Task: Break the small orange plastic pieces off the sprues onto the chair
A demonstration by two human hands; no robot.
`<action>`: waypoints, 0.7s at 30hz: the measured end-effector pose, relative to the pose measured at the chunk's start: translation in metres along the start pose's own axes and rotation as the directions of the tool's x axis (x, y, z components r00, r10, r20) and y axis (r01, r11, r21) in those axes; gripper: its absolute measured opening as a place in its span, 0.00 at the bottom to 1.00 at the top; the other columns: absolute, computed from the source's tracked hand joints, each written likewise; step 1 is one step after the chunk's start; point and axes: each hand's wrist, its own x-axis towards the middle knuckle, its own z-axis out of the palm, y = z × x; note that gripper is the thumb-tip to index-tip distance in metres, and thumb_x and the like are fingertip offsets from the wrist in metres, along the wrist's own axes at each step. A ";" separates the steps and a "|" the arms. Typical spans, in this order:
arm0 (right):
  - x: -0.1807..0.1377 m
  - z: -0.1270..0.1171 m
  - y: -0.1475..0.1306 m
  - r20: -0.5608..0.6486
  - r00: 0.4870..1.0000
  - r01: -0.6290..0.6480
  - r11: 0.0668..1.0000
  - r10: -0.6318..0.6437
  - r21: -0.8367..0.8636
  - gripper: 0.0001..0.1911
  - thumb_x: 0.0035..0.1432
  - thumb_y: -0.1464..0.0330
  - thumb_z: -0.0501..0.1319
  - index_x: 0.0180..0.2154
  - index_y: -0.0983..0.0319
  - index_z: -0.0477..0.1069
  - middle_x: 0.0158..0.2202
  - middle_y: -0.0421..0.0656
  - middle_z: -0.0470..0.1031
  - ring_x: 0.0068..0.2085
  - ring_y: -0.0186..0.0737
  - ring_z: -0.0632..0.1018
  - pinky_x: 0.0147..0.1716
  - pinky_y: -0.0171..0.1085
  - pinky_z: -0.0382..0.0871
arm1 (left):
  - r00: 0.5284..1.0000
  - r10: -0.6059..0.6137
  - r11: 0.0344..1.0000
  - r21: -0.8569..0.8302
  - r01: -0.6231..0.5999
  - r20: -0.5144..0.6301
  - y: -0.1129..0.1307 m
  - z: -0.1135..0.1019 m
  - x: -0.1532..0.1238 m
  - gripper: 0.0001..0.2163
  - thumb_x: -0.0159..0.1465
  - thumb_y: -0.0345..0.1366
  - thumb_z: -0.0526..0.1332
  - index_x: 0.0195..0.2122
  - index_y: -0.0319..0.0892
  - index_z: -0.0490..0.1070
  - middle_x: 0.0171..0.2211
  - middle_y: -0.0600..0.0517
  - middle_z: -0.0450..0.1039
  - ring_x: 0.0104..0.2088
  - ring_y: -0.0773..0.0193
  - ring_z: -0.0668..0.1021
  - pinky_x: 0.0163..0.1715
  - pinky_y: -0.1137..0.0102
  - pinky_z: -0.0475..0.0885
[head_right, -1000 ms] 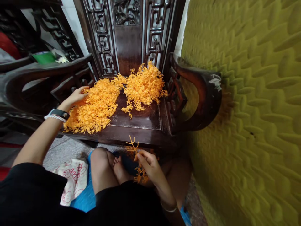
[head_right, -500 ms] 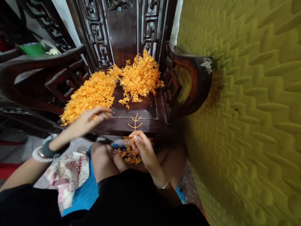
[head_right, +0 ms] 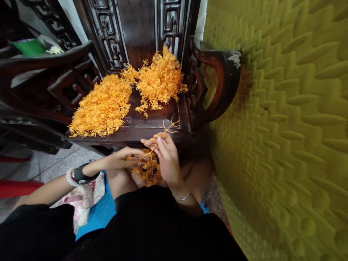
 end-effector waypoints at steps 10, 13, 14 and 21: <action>-0.002 -0.013 0.019 0.189 0.976 -0.079 0.984 0.109 -0.159 0.16 0.63 0.58 0.56 0.29 0.61 0.70 0.33 0.42 0.74 0.37 0.36 0.75 0.40 0.36 0.70 | 0.959 -0.210 0.964 -0.204 0.170 -0.191 0.018 0.016 -0.007 0.13 0.61 0.43 0.62 0.29 0.38 0.66 0.27 0.55 0.68 0.27 0.70 0.69 0.30 0.73 0.66; -0.001 -0.017 0.022 0.204 0.958 -0.176 0.975 0.201 -0.133 0.16 0.64 0.57 0.54 0.34 0.61 0.71 0.31 0.42 0.74 0.31 0.35 0.75 0.30 0.33 0.70 | 0.959 -0.273 0.941 -0.228 0.249 -0.077 0.022 0.017 -0.011 0.14 0.55 0.40 0.67 0.29 0.39 0.63 0.26 0.56 0.65 0.27 0.70 0.68 0.28 0.75 0.64; -0.001 -0.018 0.023 0.213 0.950 -0.200 0.970 0.227 -0.139 0.16 0.64 0.56 0.54 0.36 0.61 0.72 0.31 0.42 0.74 0.30 0.34 0.75 0.26 0.31 0.69 | 0.961 -0.273 0.943 -0.206 0.260 -0.036 0.023 0.016 -0.013 0.13 0.54 0.38 0.67 0.30 0.39 0.64 0.28 0.55 0.67 0.29 0.69 0.69 0.30 0.74 0.65; -0.004 -0.026 0.027 0.272 0.899 -0.254 0.915 0.343 -0.314 0.19 0.64 0.55 0.51 0.39 0.62 0.71 0.28 0.40 0.73 0.17 0.26 0.63 0.15 0.29 0.53 | 0.961 -0.277 0.950 -0.148 0.276 0.019 0.027 0.009 -0.027 0.05 0.61 0.34 0.59 0.35 0.39 0.64 0.29 0.54 0.67 0.28 0.70 0.70 0.27 0.76 0.66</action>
